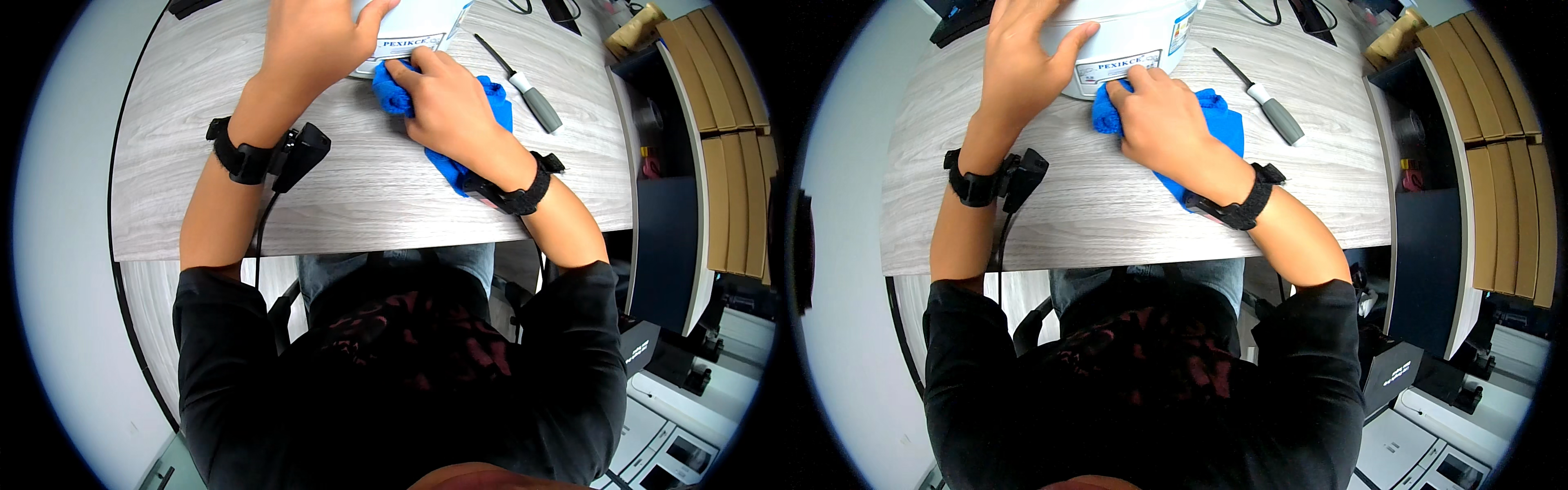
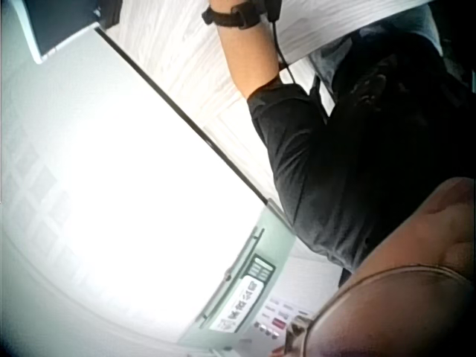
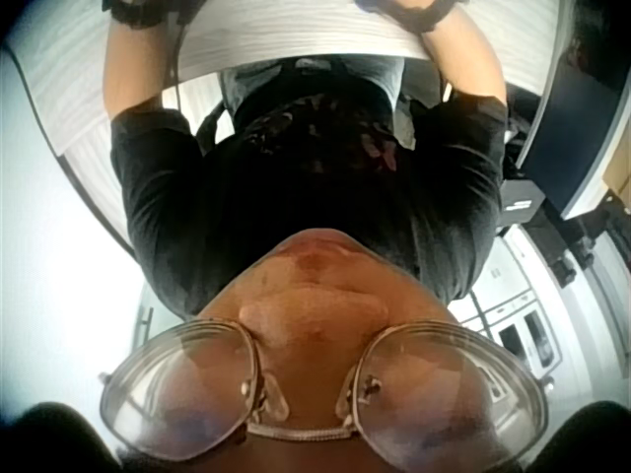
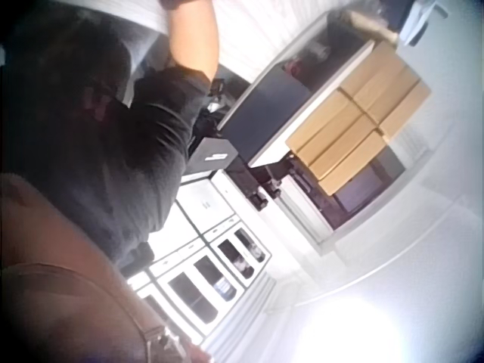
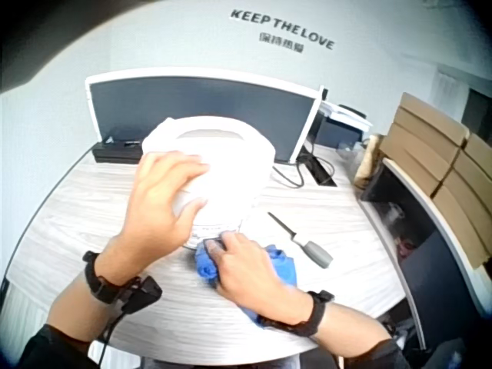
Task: The person wipes the exterior of a white rice cooker with a blue cloth, then uses a screwdriver to remove screws from the lid and base. The lid is detached and set aside, and the person continues unscrewing components from the cooker's body.
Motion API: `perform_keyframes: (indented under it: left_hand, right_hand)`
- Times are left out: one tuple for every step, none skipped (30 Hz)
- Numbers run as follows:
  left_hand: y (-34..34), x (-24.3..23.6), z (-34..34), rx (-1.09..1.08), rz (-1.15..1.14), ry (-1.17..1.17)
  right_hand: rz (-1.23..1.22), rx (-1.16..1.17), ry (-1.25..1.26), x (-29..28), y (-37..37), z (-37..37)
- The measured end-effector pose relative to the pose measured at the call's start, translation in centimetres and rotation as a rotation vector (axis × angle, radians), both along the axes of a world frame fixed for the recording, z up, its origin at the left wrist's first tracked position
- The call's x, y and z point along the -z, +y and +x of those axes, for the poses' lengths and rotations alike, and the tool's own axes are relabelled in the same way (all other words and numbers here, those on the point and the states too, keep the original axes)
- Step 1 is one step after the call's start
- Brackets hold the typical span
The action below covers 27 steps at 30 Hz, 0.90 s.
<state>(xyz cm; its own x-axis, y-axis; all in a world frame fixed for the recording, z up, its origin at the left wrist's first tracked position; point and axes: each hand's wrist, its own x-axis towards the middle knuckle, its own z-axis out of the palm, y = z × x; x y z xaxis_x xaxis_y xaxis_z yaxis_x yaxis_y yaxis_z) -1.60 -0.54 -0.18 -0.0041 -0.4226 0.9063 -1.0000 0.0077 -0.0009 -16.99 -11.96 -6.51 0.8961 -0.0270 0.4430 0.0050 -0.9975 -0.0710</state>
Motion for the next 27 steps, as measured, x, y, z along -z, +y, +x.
perform_keyframes:
  left_hand:
    - [0.0,0.0,0.1,0.0,0.0,-0.004]
    - [0.1,0.0,0.1,0.0,0.003,-0.002]
    - [0.1,0.0,0.0,-0.001,0.006,0.0]
    - [0.2,-0.1,0.0,-0.002,0.009,0.002]
    - [0.2,-0.1,0.0,-0.002,0.011,0.007]
    - [0.3,-0.1,-0.1,-0.002,0.013,0.013]
    - [0.4,-0.1,-0.1,-0.004,0.015,0.018]
    - [0.4,-0.1,0.0,0.006,0.015,0.022]
    - [0.3,-0.1,0.0,0.015,0.016,0.026]
    - [0.2,-0.2,0.0,0.025,0.016,0.03]
    - [0.2,-0.2,0.0,0.024,0.013,0.03]
    - [0.1,-0.2,-0.1,0.024,0.011,0.03]
    - [0.1,-0.2,-0.1,0.025,0.008,0.03]
    - [0.1,-0.2,-0.1,0.014,0.016,0.032]
    - [0.1,-0.2,-0.2,0.003,0.023,0.035]
    - [0.1,-0.2,-0.2,-0.007,0.03,0.038]
    - [0.2,-0.2,-0.2,-0.013,0.03,0.036]
    - [0.2,-0.2,-0.2,-0.019,0.031,0.034]
    - [0.2,-0.2,-0.2,-0.026,0.031,0.033]
    - [0.2,-0.2,-0.2,-0.017,0.025,0.028]
    - [0.2,-0.2,-0.1,-0.008,0.019,0.023]
    - [0.2,-0.2,0.0,0.0,0.013,0.017]
    - [0.2,-0.2,0.0,0.004,0.012,0.015]
    - [0.1,-0.2,0.0,0.008,0.011,0.012]
    - [0.1,-0.2,0.0,0.013,0.01,0.01]
    - [0.1,-0.2,-0.1,0.01,0.009,0.007]
    - [0.1,-0.2,-0.1,0.008,0.009,0.005]
  right_hand:
    - [-0.003,-0.008,0.002,0.0,0.2,0.2]
    - [-0.008,0.007,0.034,-0.2,0.2,0.1]
    - [0.006,0.009,0.045,-0.3,0.0,0.0]
    - [0.019,0.01,0.055,-0.4,-0.4,-0.2]
    - [0.03,0.01,0.066,-0.6,-0.7,-0.5]
    - [0.033,0.031,0.071,-0.8,-1.1,-0.7]
    - [0.037,0.05,0.076,-0.9,-1.5,-1.0]
    - [0.041,0.068,0.082,-1.0,-1.7,-1.2]
    - [0.047,0.065,0.083,-1.0,-1.9,-1.3]
    - [0.053,0.063,0.083,-1.0,-2.0,-1.4]
    - [0.059,0.062,0.084,-0.8,-2.1,-1.4]
    - [0.075,0.05,0.068,-0.5,-1.9,-1.3]
    - [0.066,0.02,0.061,-0.5,-1.7,-1.1]
    - [0.057,-0.007,0.052,-0.4,-1.6,-1.0]
    - [0.048,-0.034,0.044,-0.3,-1.4,-0.9]
    - [0.052,-0.057,0.017,-0.1,-1.3,-0.8]
    - [0.048,-0.069,-0.003,0.1,-1.2,-0.8]
    - [0.044,-0.081,-0.022,0.2,-1.1,-0.8]
    - [0.041,-0.093,-0.04,0.2,-1.1,-0.8]
    - [0.024,-0.094,-0.028,0.1,-0.9,-0.9]
    - [0.007,-0.096,-0.015,-0.2,-0.6,-1.2]
    - [-0.01,-0.098,-0.003,-0.3,-0.5,-1.3]
    - [-0.017,-0.087,0.0,-0.2,-0.6,-1.3]
    - [-0.024,-0.076,0.002,0.0,-0.7,-1.3]
    - [-0.031,-0.065,0.004,0.2,-0.9,-1.3]
    - [-0.031,-0.055,0.0,0.4,-1.0,-1.2]
    - [-0.03,-0.044,-0.004,0.6,-1.2,-1.1]
